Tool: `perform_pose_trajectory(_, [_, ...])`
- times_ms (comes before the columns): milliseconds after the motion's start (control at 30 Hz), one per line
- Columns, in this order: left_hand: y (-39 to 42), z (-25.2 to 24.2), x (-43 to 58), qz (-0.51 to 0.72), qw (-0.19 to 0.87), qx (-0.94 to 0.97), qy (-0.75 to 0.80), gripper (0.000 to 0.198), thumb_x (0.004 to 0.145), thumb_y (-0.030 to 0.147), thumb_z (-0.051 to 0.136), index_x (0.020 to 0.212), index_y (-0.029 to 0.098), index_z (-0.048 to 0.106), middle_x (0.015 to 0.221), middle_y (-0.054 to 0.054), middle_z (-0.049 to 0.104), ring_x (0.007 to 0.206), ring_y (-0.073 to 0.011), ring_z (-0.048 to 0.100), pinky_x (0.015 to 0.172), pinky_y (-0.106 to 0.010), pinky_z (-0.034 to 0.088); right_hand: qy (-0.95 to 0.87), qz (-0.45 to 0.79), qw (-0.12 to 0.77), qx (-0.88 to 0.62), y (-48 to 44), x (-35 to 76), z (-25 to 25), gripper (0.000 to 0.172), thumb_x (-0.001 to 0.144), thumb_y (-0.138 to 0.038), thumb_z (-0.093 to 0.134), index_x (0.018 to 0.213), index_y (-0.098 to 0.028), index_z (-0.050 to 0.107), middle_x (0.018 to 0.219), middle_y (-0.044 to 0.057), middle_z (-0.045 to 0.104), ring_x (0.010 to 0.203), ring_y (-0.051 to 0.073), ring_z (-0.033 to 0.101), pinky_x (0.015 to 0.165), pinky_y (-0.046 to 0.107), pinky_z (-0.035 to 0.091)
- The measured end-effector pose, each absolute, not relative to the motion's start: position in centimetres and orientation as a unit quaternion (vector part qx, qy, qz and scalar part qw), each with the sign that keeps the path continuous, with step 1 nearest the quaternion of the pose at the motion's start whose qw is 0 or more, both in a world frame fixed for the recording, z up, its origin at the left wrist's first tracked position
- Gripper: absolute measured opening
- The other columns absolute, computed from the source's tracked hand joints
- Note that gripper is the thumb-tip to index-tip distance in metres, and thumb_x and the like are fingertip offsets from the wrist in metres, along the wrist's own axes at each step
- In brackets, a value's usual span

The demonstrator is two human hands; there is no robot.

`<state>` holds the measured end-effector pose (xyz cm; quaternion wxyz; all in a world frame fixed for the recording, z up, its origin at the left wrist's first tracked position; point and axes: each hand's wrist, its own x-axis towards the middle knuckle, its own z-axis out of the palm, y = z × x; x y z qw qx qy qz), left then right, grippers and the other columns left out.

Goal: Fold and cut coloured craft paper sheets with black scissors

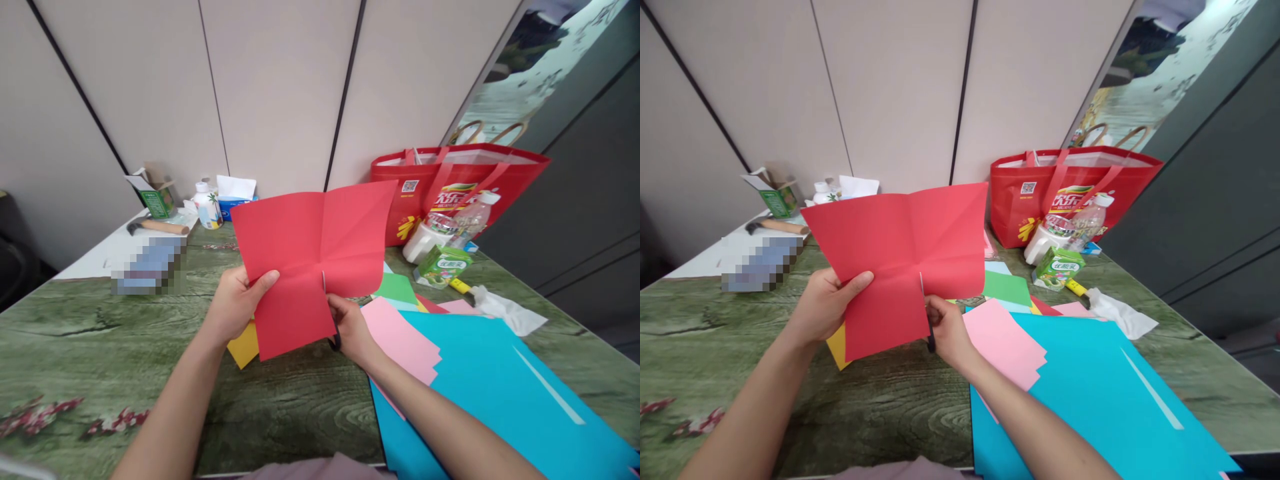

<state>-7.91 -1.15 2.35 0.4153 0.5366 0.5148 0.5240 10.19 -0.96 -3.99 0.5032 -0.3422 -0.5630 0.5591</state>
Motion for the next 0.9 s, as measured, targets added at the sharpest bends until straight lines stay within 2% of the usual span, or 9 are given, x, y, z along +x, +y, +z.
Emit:
perform_pose_trajectory(533, [-1.1,2.1,-8.04,0.524,0.412,0.551,0.503,0.03,0.069,0.043,0.064,0.083,0.016,0.069,0.089,-0.007,0.071,0.07,-0.0208,0.064,0.057,-0.029,0.052,-0.569,0.543,0.511,-0.346,-0.92,10.31,-4.39,0.027,0.055,-0.029,0.078,0.075,-0.018,0.064,0.071,0.0,0.071,0.064,0.018,0.064,0.06,0.028,0.052])
perform_pose_trajectory(733, [-1.21,2.31,-8.07,0.507,0.395,0.569,0.514,0.029,0.07,0.043,0.064,0.079,0.016,0.068,0.084,-0.006,0.071,0.068,-0.0195,0.063,0.056,-0.027,0.051,-0.571,0.533,0.521,-0.343,-1.03,10.16,-3.97,0.029,0.055,-0.028,0.078,0.078,-0.019,0.064,0.077,0.002,0.071,0.068,0.019,0.064,0.064,0.029,0.051])
perform_pose_trajectory(900, [-1.27,2.44,-8.06,0.493,0.398,0.574,0.519,0.029,0.07,0.044,0.064,0.076,0.016,0.068,0.076,-0.004,0.07,0.062,-0.0181,0.062,0.052,-0.026,0.05,-0.559,0.549,0.521,-0.339,-0.93,10.14,-4.05,0.03,0.054,-0.025,0.079,0.079,-0.019,0.064,0.075,0.001,0.07,0.067,0.019,0.064,0.064,0.029,0.05])
